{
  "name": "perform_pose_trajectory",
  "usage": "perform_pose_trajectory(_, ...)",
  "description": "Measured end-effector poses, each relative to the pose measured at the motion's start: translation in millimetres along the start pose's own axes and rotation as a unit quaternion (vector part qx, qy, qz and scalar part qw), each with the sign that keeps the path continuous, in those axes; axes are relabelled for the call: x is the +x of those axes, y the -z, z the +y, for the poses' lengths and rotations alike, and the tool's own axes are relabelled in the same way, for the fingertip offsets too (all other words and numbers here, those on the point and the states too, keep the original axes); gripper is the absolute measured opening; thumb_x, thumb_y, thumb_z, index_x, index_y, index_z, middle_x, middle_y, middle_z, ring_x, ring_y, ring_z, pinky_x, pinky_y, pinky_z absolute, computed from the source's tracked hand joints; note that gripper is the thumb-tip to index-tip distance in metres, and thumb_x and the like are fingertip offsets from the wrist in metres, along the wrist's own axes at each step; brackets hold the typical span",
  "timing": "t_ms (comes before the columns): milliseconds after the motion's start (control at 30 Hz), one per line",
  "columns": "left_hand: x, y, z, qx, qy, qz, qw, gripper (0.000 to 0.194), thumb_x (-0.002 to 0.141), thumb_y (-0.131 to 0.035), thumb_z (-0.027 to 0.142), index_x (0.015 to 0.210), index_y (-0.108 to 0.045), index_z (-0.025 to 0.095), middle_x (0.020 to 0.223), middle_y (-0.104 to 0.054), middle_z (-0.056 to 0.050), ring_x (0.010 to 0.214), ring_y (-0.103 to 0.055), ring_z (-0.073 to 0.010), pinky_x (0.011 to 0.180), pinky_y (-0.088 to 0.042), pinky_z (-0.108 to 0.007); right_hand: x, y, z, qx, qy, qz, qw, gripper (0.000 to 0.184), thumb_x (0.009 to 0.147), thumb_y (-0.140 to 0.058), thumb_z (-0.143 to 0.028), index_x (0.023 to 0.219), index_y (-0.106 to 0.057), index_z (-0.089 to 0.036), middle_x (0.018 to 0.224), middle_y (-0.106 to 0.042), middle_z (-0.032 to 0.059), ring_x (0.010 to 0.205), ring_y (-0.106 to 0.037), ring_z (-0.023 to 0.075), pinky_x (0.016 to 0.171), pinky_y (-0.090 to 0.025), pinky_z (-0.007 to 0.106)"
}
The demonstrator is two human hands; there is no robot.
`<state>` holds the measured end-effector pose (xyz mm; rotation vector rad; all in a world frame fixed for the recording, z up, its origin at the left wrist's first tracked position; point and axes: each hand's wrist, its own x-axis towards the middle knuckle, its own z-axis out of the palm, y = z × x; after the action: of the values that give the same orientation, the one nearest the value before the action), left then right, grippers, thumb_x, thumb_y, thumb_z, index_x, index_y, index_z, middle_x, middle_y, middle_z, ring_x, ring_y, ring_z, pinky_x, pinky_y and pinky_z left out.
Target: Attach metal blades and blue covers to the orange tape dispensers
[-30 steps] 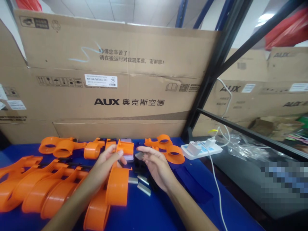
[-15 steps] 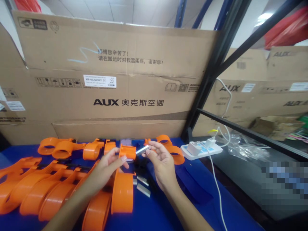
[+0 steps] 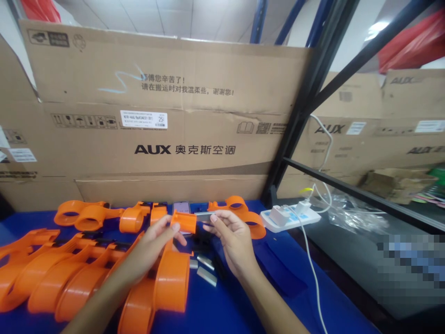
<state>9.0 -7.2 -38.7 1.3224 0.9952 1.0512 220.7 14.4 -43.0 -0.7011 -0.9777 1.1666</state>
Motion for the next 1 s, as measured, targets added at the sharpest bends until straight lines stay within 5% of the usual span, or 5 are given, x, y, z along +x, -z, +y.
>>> perform_pose_trajectory(533,-0.6,-1.1,0.4,-0.015,-0.009,-0.011,1.000,0.031,0.095,-0.059,0.054,0.096,-0.065,0.024,0.090,-0.072,-0.001,0.078,-0.062,-0.0176,0.072,-0.047,-0.028,3.8,2.1,1.6,0.002,0.000,0.002,1.000,0.025,0.075,-0.088,-0.036,0.090,-0.074,-0.021,0.085,-0.076,0.0022,0.078,-0.071,0.0178,0.078,-0.061,0.033)
perform_pose_trajectory(1000,-2.0,-1.8,8.2,-0.013,-0.022,0.003,1.000,0.040,0.095,-0.057,0.054,0.082,-0.072,0.019,0.084,-0.070,-0.004,0.080,-0.061,-0.0203,0.073,-0.046,-0.028,2.9,4.7,-0.1,-0.102,0.031,-0.003,0.994,0.025,0.080,-0.083,-0.040,0.084,-0.069,-0.020,0.069,-0.065,-0.0012,0.056,-0.057,0.0130,0.055,-0.048,0.026)
